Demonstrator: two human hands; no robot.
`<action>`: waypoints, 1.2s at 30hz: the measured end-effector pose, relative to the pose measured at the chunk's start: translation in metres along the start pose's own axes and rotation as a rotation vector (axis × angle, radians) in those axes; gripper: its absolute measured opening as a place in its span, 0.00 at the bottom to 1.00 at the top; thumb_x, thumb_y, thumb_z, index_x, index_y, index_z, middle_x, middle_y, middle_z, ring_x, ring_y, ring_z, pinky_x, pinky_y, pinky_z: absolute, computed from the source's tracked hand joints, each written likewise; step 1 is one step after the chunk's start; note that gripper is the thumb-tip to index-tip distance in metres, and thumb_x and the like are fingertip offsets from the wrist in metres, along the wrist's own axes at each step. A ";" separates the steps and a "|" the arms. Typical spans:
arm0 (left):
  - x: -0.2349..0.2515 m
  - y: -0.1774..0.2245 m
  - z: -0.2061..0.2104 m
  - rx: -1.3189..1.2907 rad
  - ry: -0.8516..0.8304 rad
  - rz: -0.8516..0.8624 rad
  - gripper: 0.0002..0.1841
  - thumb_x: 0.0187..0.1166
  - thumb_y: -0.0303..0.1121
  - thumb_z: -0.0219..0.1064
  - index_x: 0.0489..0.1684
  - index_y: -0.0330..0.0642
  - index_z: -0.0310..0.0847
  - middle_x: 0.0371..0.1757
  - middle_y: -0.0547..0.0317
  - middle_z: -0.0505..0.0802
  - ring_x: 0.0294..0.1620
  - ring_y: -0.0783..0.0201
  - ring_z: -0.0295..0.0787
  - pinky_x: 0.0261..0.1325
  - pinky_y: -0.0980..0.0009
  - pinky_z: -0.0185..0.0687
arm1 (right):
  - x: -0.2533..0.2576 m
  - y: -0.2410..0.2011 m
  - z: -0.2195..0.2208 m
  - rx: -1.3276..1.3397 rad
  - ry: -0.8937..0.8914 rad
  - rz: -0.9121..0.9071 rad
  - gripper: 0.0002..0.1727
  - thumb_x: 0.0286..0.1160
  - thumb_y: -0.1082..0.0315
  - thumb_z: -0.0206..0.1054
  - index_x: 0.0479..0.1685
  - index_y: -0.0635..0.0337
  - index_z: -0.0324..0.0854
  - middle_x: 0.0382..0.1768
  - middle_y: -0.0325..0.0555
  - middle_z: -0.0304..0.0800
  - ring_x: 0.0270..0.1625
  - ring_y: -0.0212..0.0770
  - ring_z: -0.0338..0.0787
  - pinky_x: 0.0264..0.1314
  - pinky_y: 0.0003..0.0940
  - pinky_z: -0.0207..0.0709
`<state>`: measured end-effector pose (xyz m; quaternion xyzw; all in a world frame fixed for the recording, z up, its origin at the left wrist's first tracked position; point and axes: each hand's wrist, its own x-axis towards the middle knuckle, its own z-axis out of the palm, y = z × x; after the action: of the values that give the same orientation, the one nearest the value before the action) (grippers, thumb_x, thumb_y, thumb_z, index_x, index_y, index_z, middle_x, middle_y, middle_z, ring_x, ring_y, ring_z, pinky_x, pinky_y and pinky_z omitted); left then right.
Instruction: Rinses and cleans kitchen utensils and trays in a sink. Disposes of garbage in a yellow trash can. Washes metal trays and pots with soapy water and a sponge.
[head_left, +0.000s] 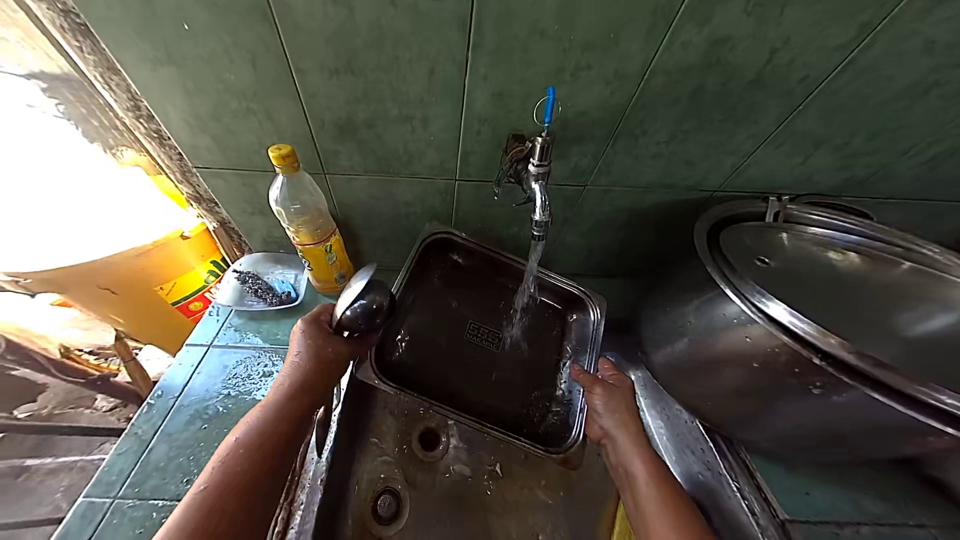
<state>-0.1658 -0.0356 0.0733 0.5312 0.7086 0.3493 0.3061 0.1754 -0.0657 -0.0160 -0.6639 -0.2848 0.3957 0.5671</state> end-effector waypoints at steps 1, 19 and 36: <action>0.005 -0.004 0.001 -0.056 -0.011 -0.034 0.19 0.62 0.26 0.86 0.47 0.35 0.83 0.38 0.46 0.91 0.37 0.53 0.89 0.43 0.50 0.85 | 0.001 -0.001 0.000 -0.012 -0.008 0.008 0.12 0.81 0.80 0.62 0.59 0.69 0.79 0.44 0.53 0.86 0.44 0.38 0.87 0.49 0.37 0.84; 0.003 -0.046 0.030 -0.140 -0.343 -0.240 0.24 0.57 0.22 0.87 0.51 0.34 0.81 0.39 0.46 0.93 0.32 0.57 0.89 0.34 0.62 0.85 | 0.046 -0.034 -0.002 -0.268 -0.217 0.199 0.14 0.88 0.71 0.59 0.64 0.67 0.79 0.49 0.56 0.86 0.48 0.43 0.87 0.54 0.41 0.82; -0.001 -0.023 0.050 -0.586 -0.014 -0.338 0.14 0.64 0.17 0.75 0.46 0.32 0.82 0.35 0.45 0.92 0.31 0.55 0.90 0.32 0.58 0.87 | -0.084 0.085 0.029 -1.329 -0.977 -0.047 0.24 0.77 0.63 0.70 0.70 0.63 0.83 0.73 0.68 0.76 0.70 0.65 0.83 0.73 0.59 0.77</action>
<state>-0.1373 -0.0329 0.0263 0.2980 0.6539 0.4787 0.5044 0.1006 -0.1358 -0.0831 -0.6078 -0.6880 0.3769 -0.1236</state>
